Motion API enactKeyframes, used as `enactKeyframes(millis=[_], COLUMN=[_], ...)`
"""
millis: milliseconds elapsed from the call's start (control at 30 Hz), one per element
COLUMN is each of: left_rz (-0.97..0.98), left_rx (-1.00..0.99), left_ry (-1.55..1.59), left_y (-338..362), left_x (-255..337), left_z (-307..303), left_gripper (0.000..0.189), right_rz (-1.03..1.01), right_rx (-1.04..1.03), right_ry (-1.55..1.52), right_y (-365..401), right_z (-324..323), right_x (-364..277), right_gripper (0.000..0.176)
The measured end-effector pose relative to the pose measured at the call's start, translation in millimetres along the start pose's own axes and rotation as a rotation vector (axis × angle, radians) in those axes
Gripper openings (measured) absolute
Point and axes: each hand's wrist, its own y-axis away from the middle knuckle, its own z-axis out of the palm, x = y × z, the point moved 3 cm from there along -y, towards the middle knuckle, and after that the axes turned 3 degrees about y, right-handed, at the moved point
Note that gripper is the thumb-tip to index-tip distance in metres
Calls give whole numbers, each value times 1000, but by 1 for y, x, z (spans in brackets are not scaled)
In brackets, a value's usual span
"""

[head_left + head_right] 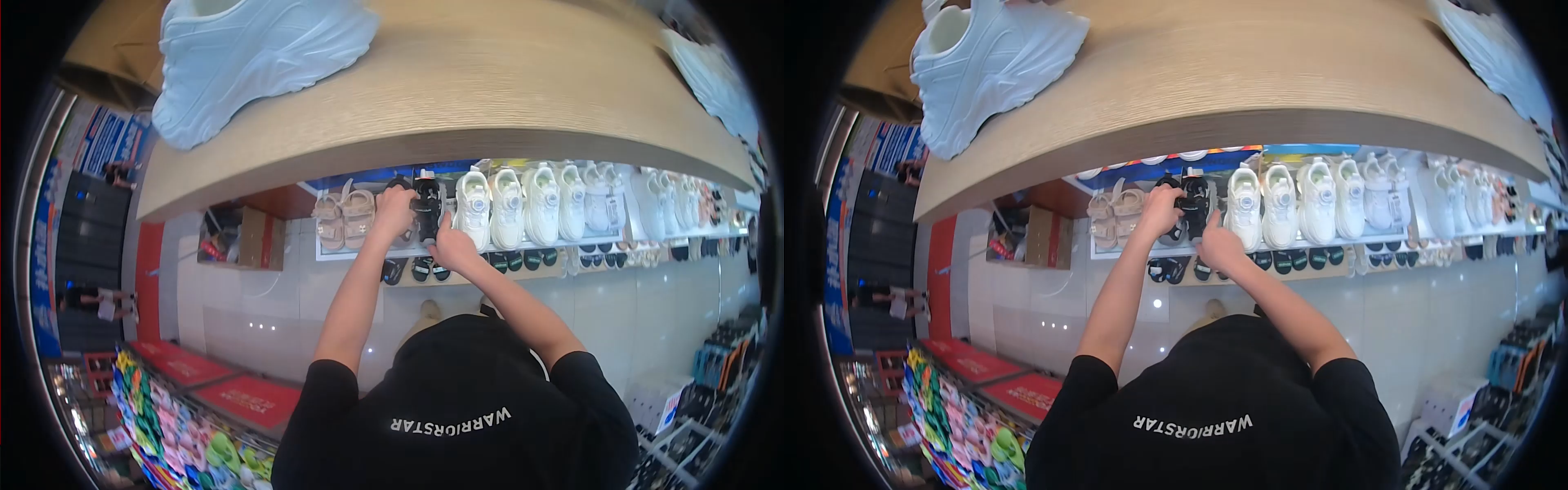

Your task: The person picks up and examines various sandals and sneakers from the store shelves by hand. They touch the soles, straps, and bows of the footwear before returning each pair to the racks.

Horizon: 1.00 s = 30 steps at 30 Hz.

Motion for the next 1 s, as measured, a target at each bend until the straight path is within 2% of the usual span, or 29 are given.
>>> enactKeyframes(millis=[167, 267, 400, 433, 467, 500, 533, 567, 600, 633, 667, 700, 733, 767, 833, 867, 933, 1000], left_rz=[99, 54, 41, 24, 7, 13, 44, 78, 132, 151, 193, 231, 241, 251, 267, 270, 203, 181], left_rx=[-18, -59, -101, -125, -149, -148, -47, 53, 141, 138, 207, 273, 260, 256, 214, 214, -39, -114], left_ry=[0, -13, -13, -38, -63, -63, -92, -119, -121, -119, -15, 91, 157, 159, 339, 341, 566, 598], left_y=[-6, -12, -1, 1, 4, 7, 12, 18, 24, 32, 41, 51, 62, 71, 89, 100, 120, 140], left_x=[0, -9, 1, 2, 4, 4, 6, 10, 16, 23, 30, 38, 46, 46, 40, 36, 32, 30], left_z=[3, 5, -6, -5, -4, -2, -2, -2, -2, 0, 1, -1, -4, 2, 17, 23, 40, 48], left_gripper=[39, 45, 48, 56, 64, 64, 70, 76, 76, 76, 73, 70, 64, 64, 58, 58, 54, 51], right_rz=[93, 96, 98, 92, 93, 121, 151, 160, 123, 90, 108, 149, 186, 196, 141, 144, 53, 41], right_rx=[37, 9, 54, 65, 73, 177, 284, 294, 377, 455, 464, 313, 158, 163, -12, -11, -84, -104], right_ry=[3, 13, -8, -9, -10, -26, -41, -41, 129, 301, 302, 392, 476, 475, 536, 537, 585, 565], right_y=[-3, -1, 9, 11, 11, 11, 12, 12, 13, 12, 9, 2, -3, -8, -26, -33, -42, -50], right_z=[16, 18, 2, -9, -23, -41, -60, -76, -96, -110, -118, -121, -123, -122, -105, -103, -104, -102], right_x=[8, 10, 8, 7, 8, 12, 15, 18, 20, 22, 27, 32, 37, 44, 57, 63, 71, 79], right_gripper=[87, 84, 60, 51, 51, 47, 44, 44, 52, 60, 60, 67, 74, 74, 86, 86, 88, 88])
